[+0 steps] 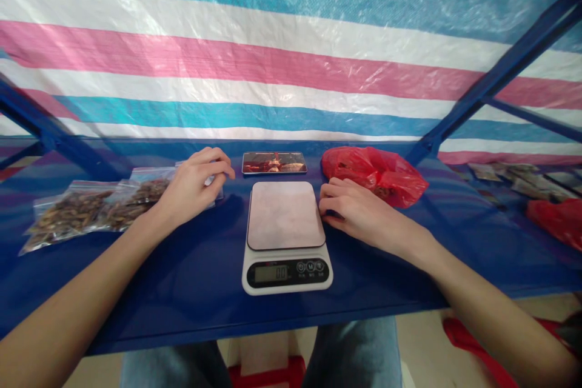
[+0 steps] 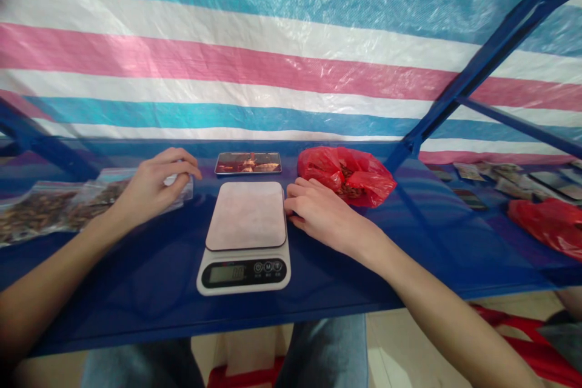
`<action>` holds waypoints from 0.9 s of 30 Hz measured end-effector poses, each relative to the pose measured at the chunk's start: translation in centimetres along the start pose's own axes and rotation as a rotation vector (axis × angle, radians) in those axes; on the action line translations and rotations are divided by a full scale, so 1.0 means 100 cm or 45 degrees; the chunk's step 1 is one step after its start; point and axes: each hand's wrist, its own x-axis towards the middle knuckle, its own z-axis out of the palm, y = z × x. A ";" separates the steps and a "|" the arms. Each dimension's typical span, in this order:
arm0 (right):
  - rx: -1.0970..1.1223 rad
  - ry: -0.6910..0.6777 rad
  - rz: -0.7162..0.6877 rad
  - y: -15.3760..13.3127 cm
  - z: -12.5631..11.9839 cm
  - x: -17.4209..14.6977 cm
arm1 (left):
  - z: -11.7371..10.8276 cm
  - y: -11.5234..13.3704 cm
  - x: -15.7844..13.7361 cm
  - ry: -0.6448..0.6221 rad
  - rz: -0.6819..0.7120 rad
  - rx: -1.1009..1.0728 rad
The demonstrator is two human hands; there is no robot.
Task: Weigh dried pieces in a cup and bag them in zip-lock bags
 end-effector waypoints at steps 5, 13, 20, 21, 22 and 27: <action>0.068 0.233 -0.039 0.011 -0.020 -0.011 | 0.000 0.000 0.000 -0.002 -0.009 0.007; 0.320 0.199 -0.022 0.041 -0.041 -0.038 | 0.000 -0.001 0.001 -0.005 -0.009 0.005; 0.291 0.046 0.119 0.031 -0.029 -0.039 | -0.001 0.000 0.001 -0.004 -0.001 0.008; 0.278 0.006 0.128 0.029 -0.027 -0.039 | -0.001 0.000 0.001 -0.002 0.002 0.010; 0.261 -0.035 0.134 0.027 -0.027 -0.038 | -0.001 0.001 0.001 0.001 0.007 0.010; 0.150 0.058 0.109 0.008 -0.042 -0.027 | -0.001 0.003 0.000 -0.008 0.003 0.011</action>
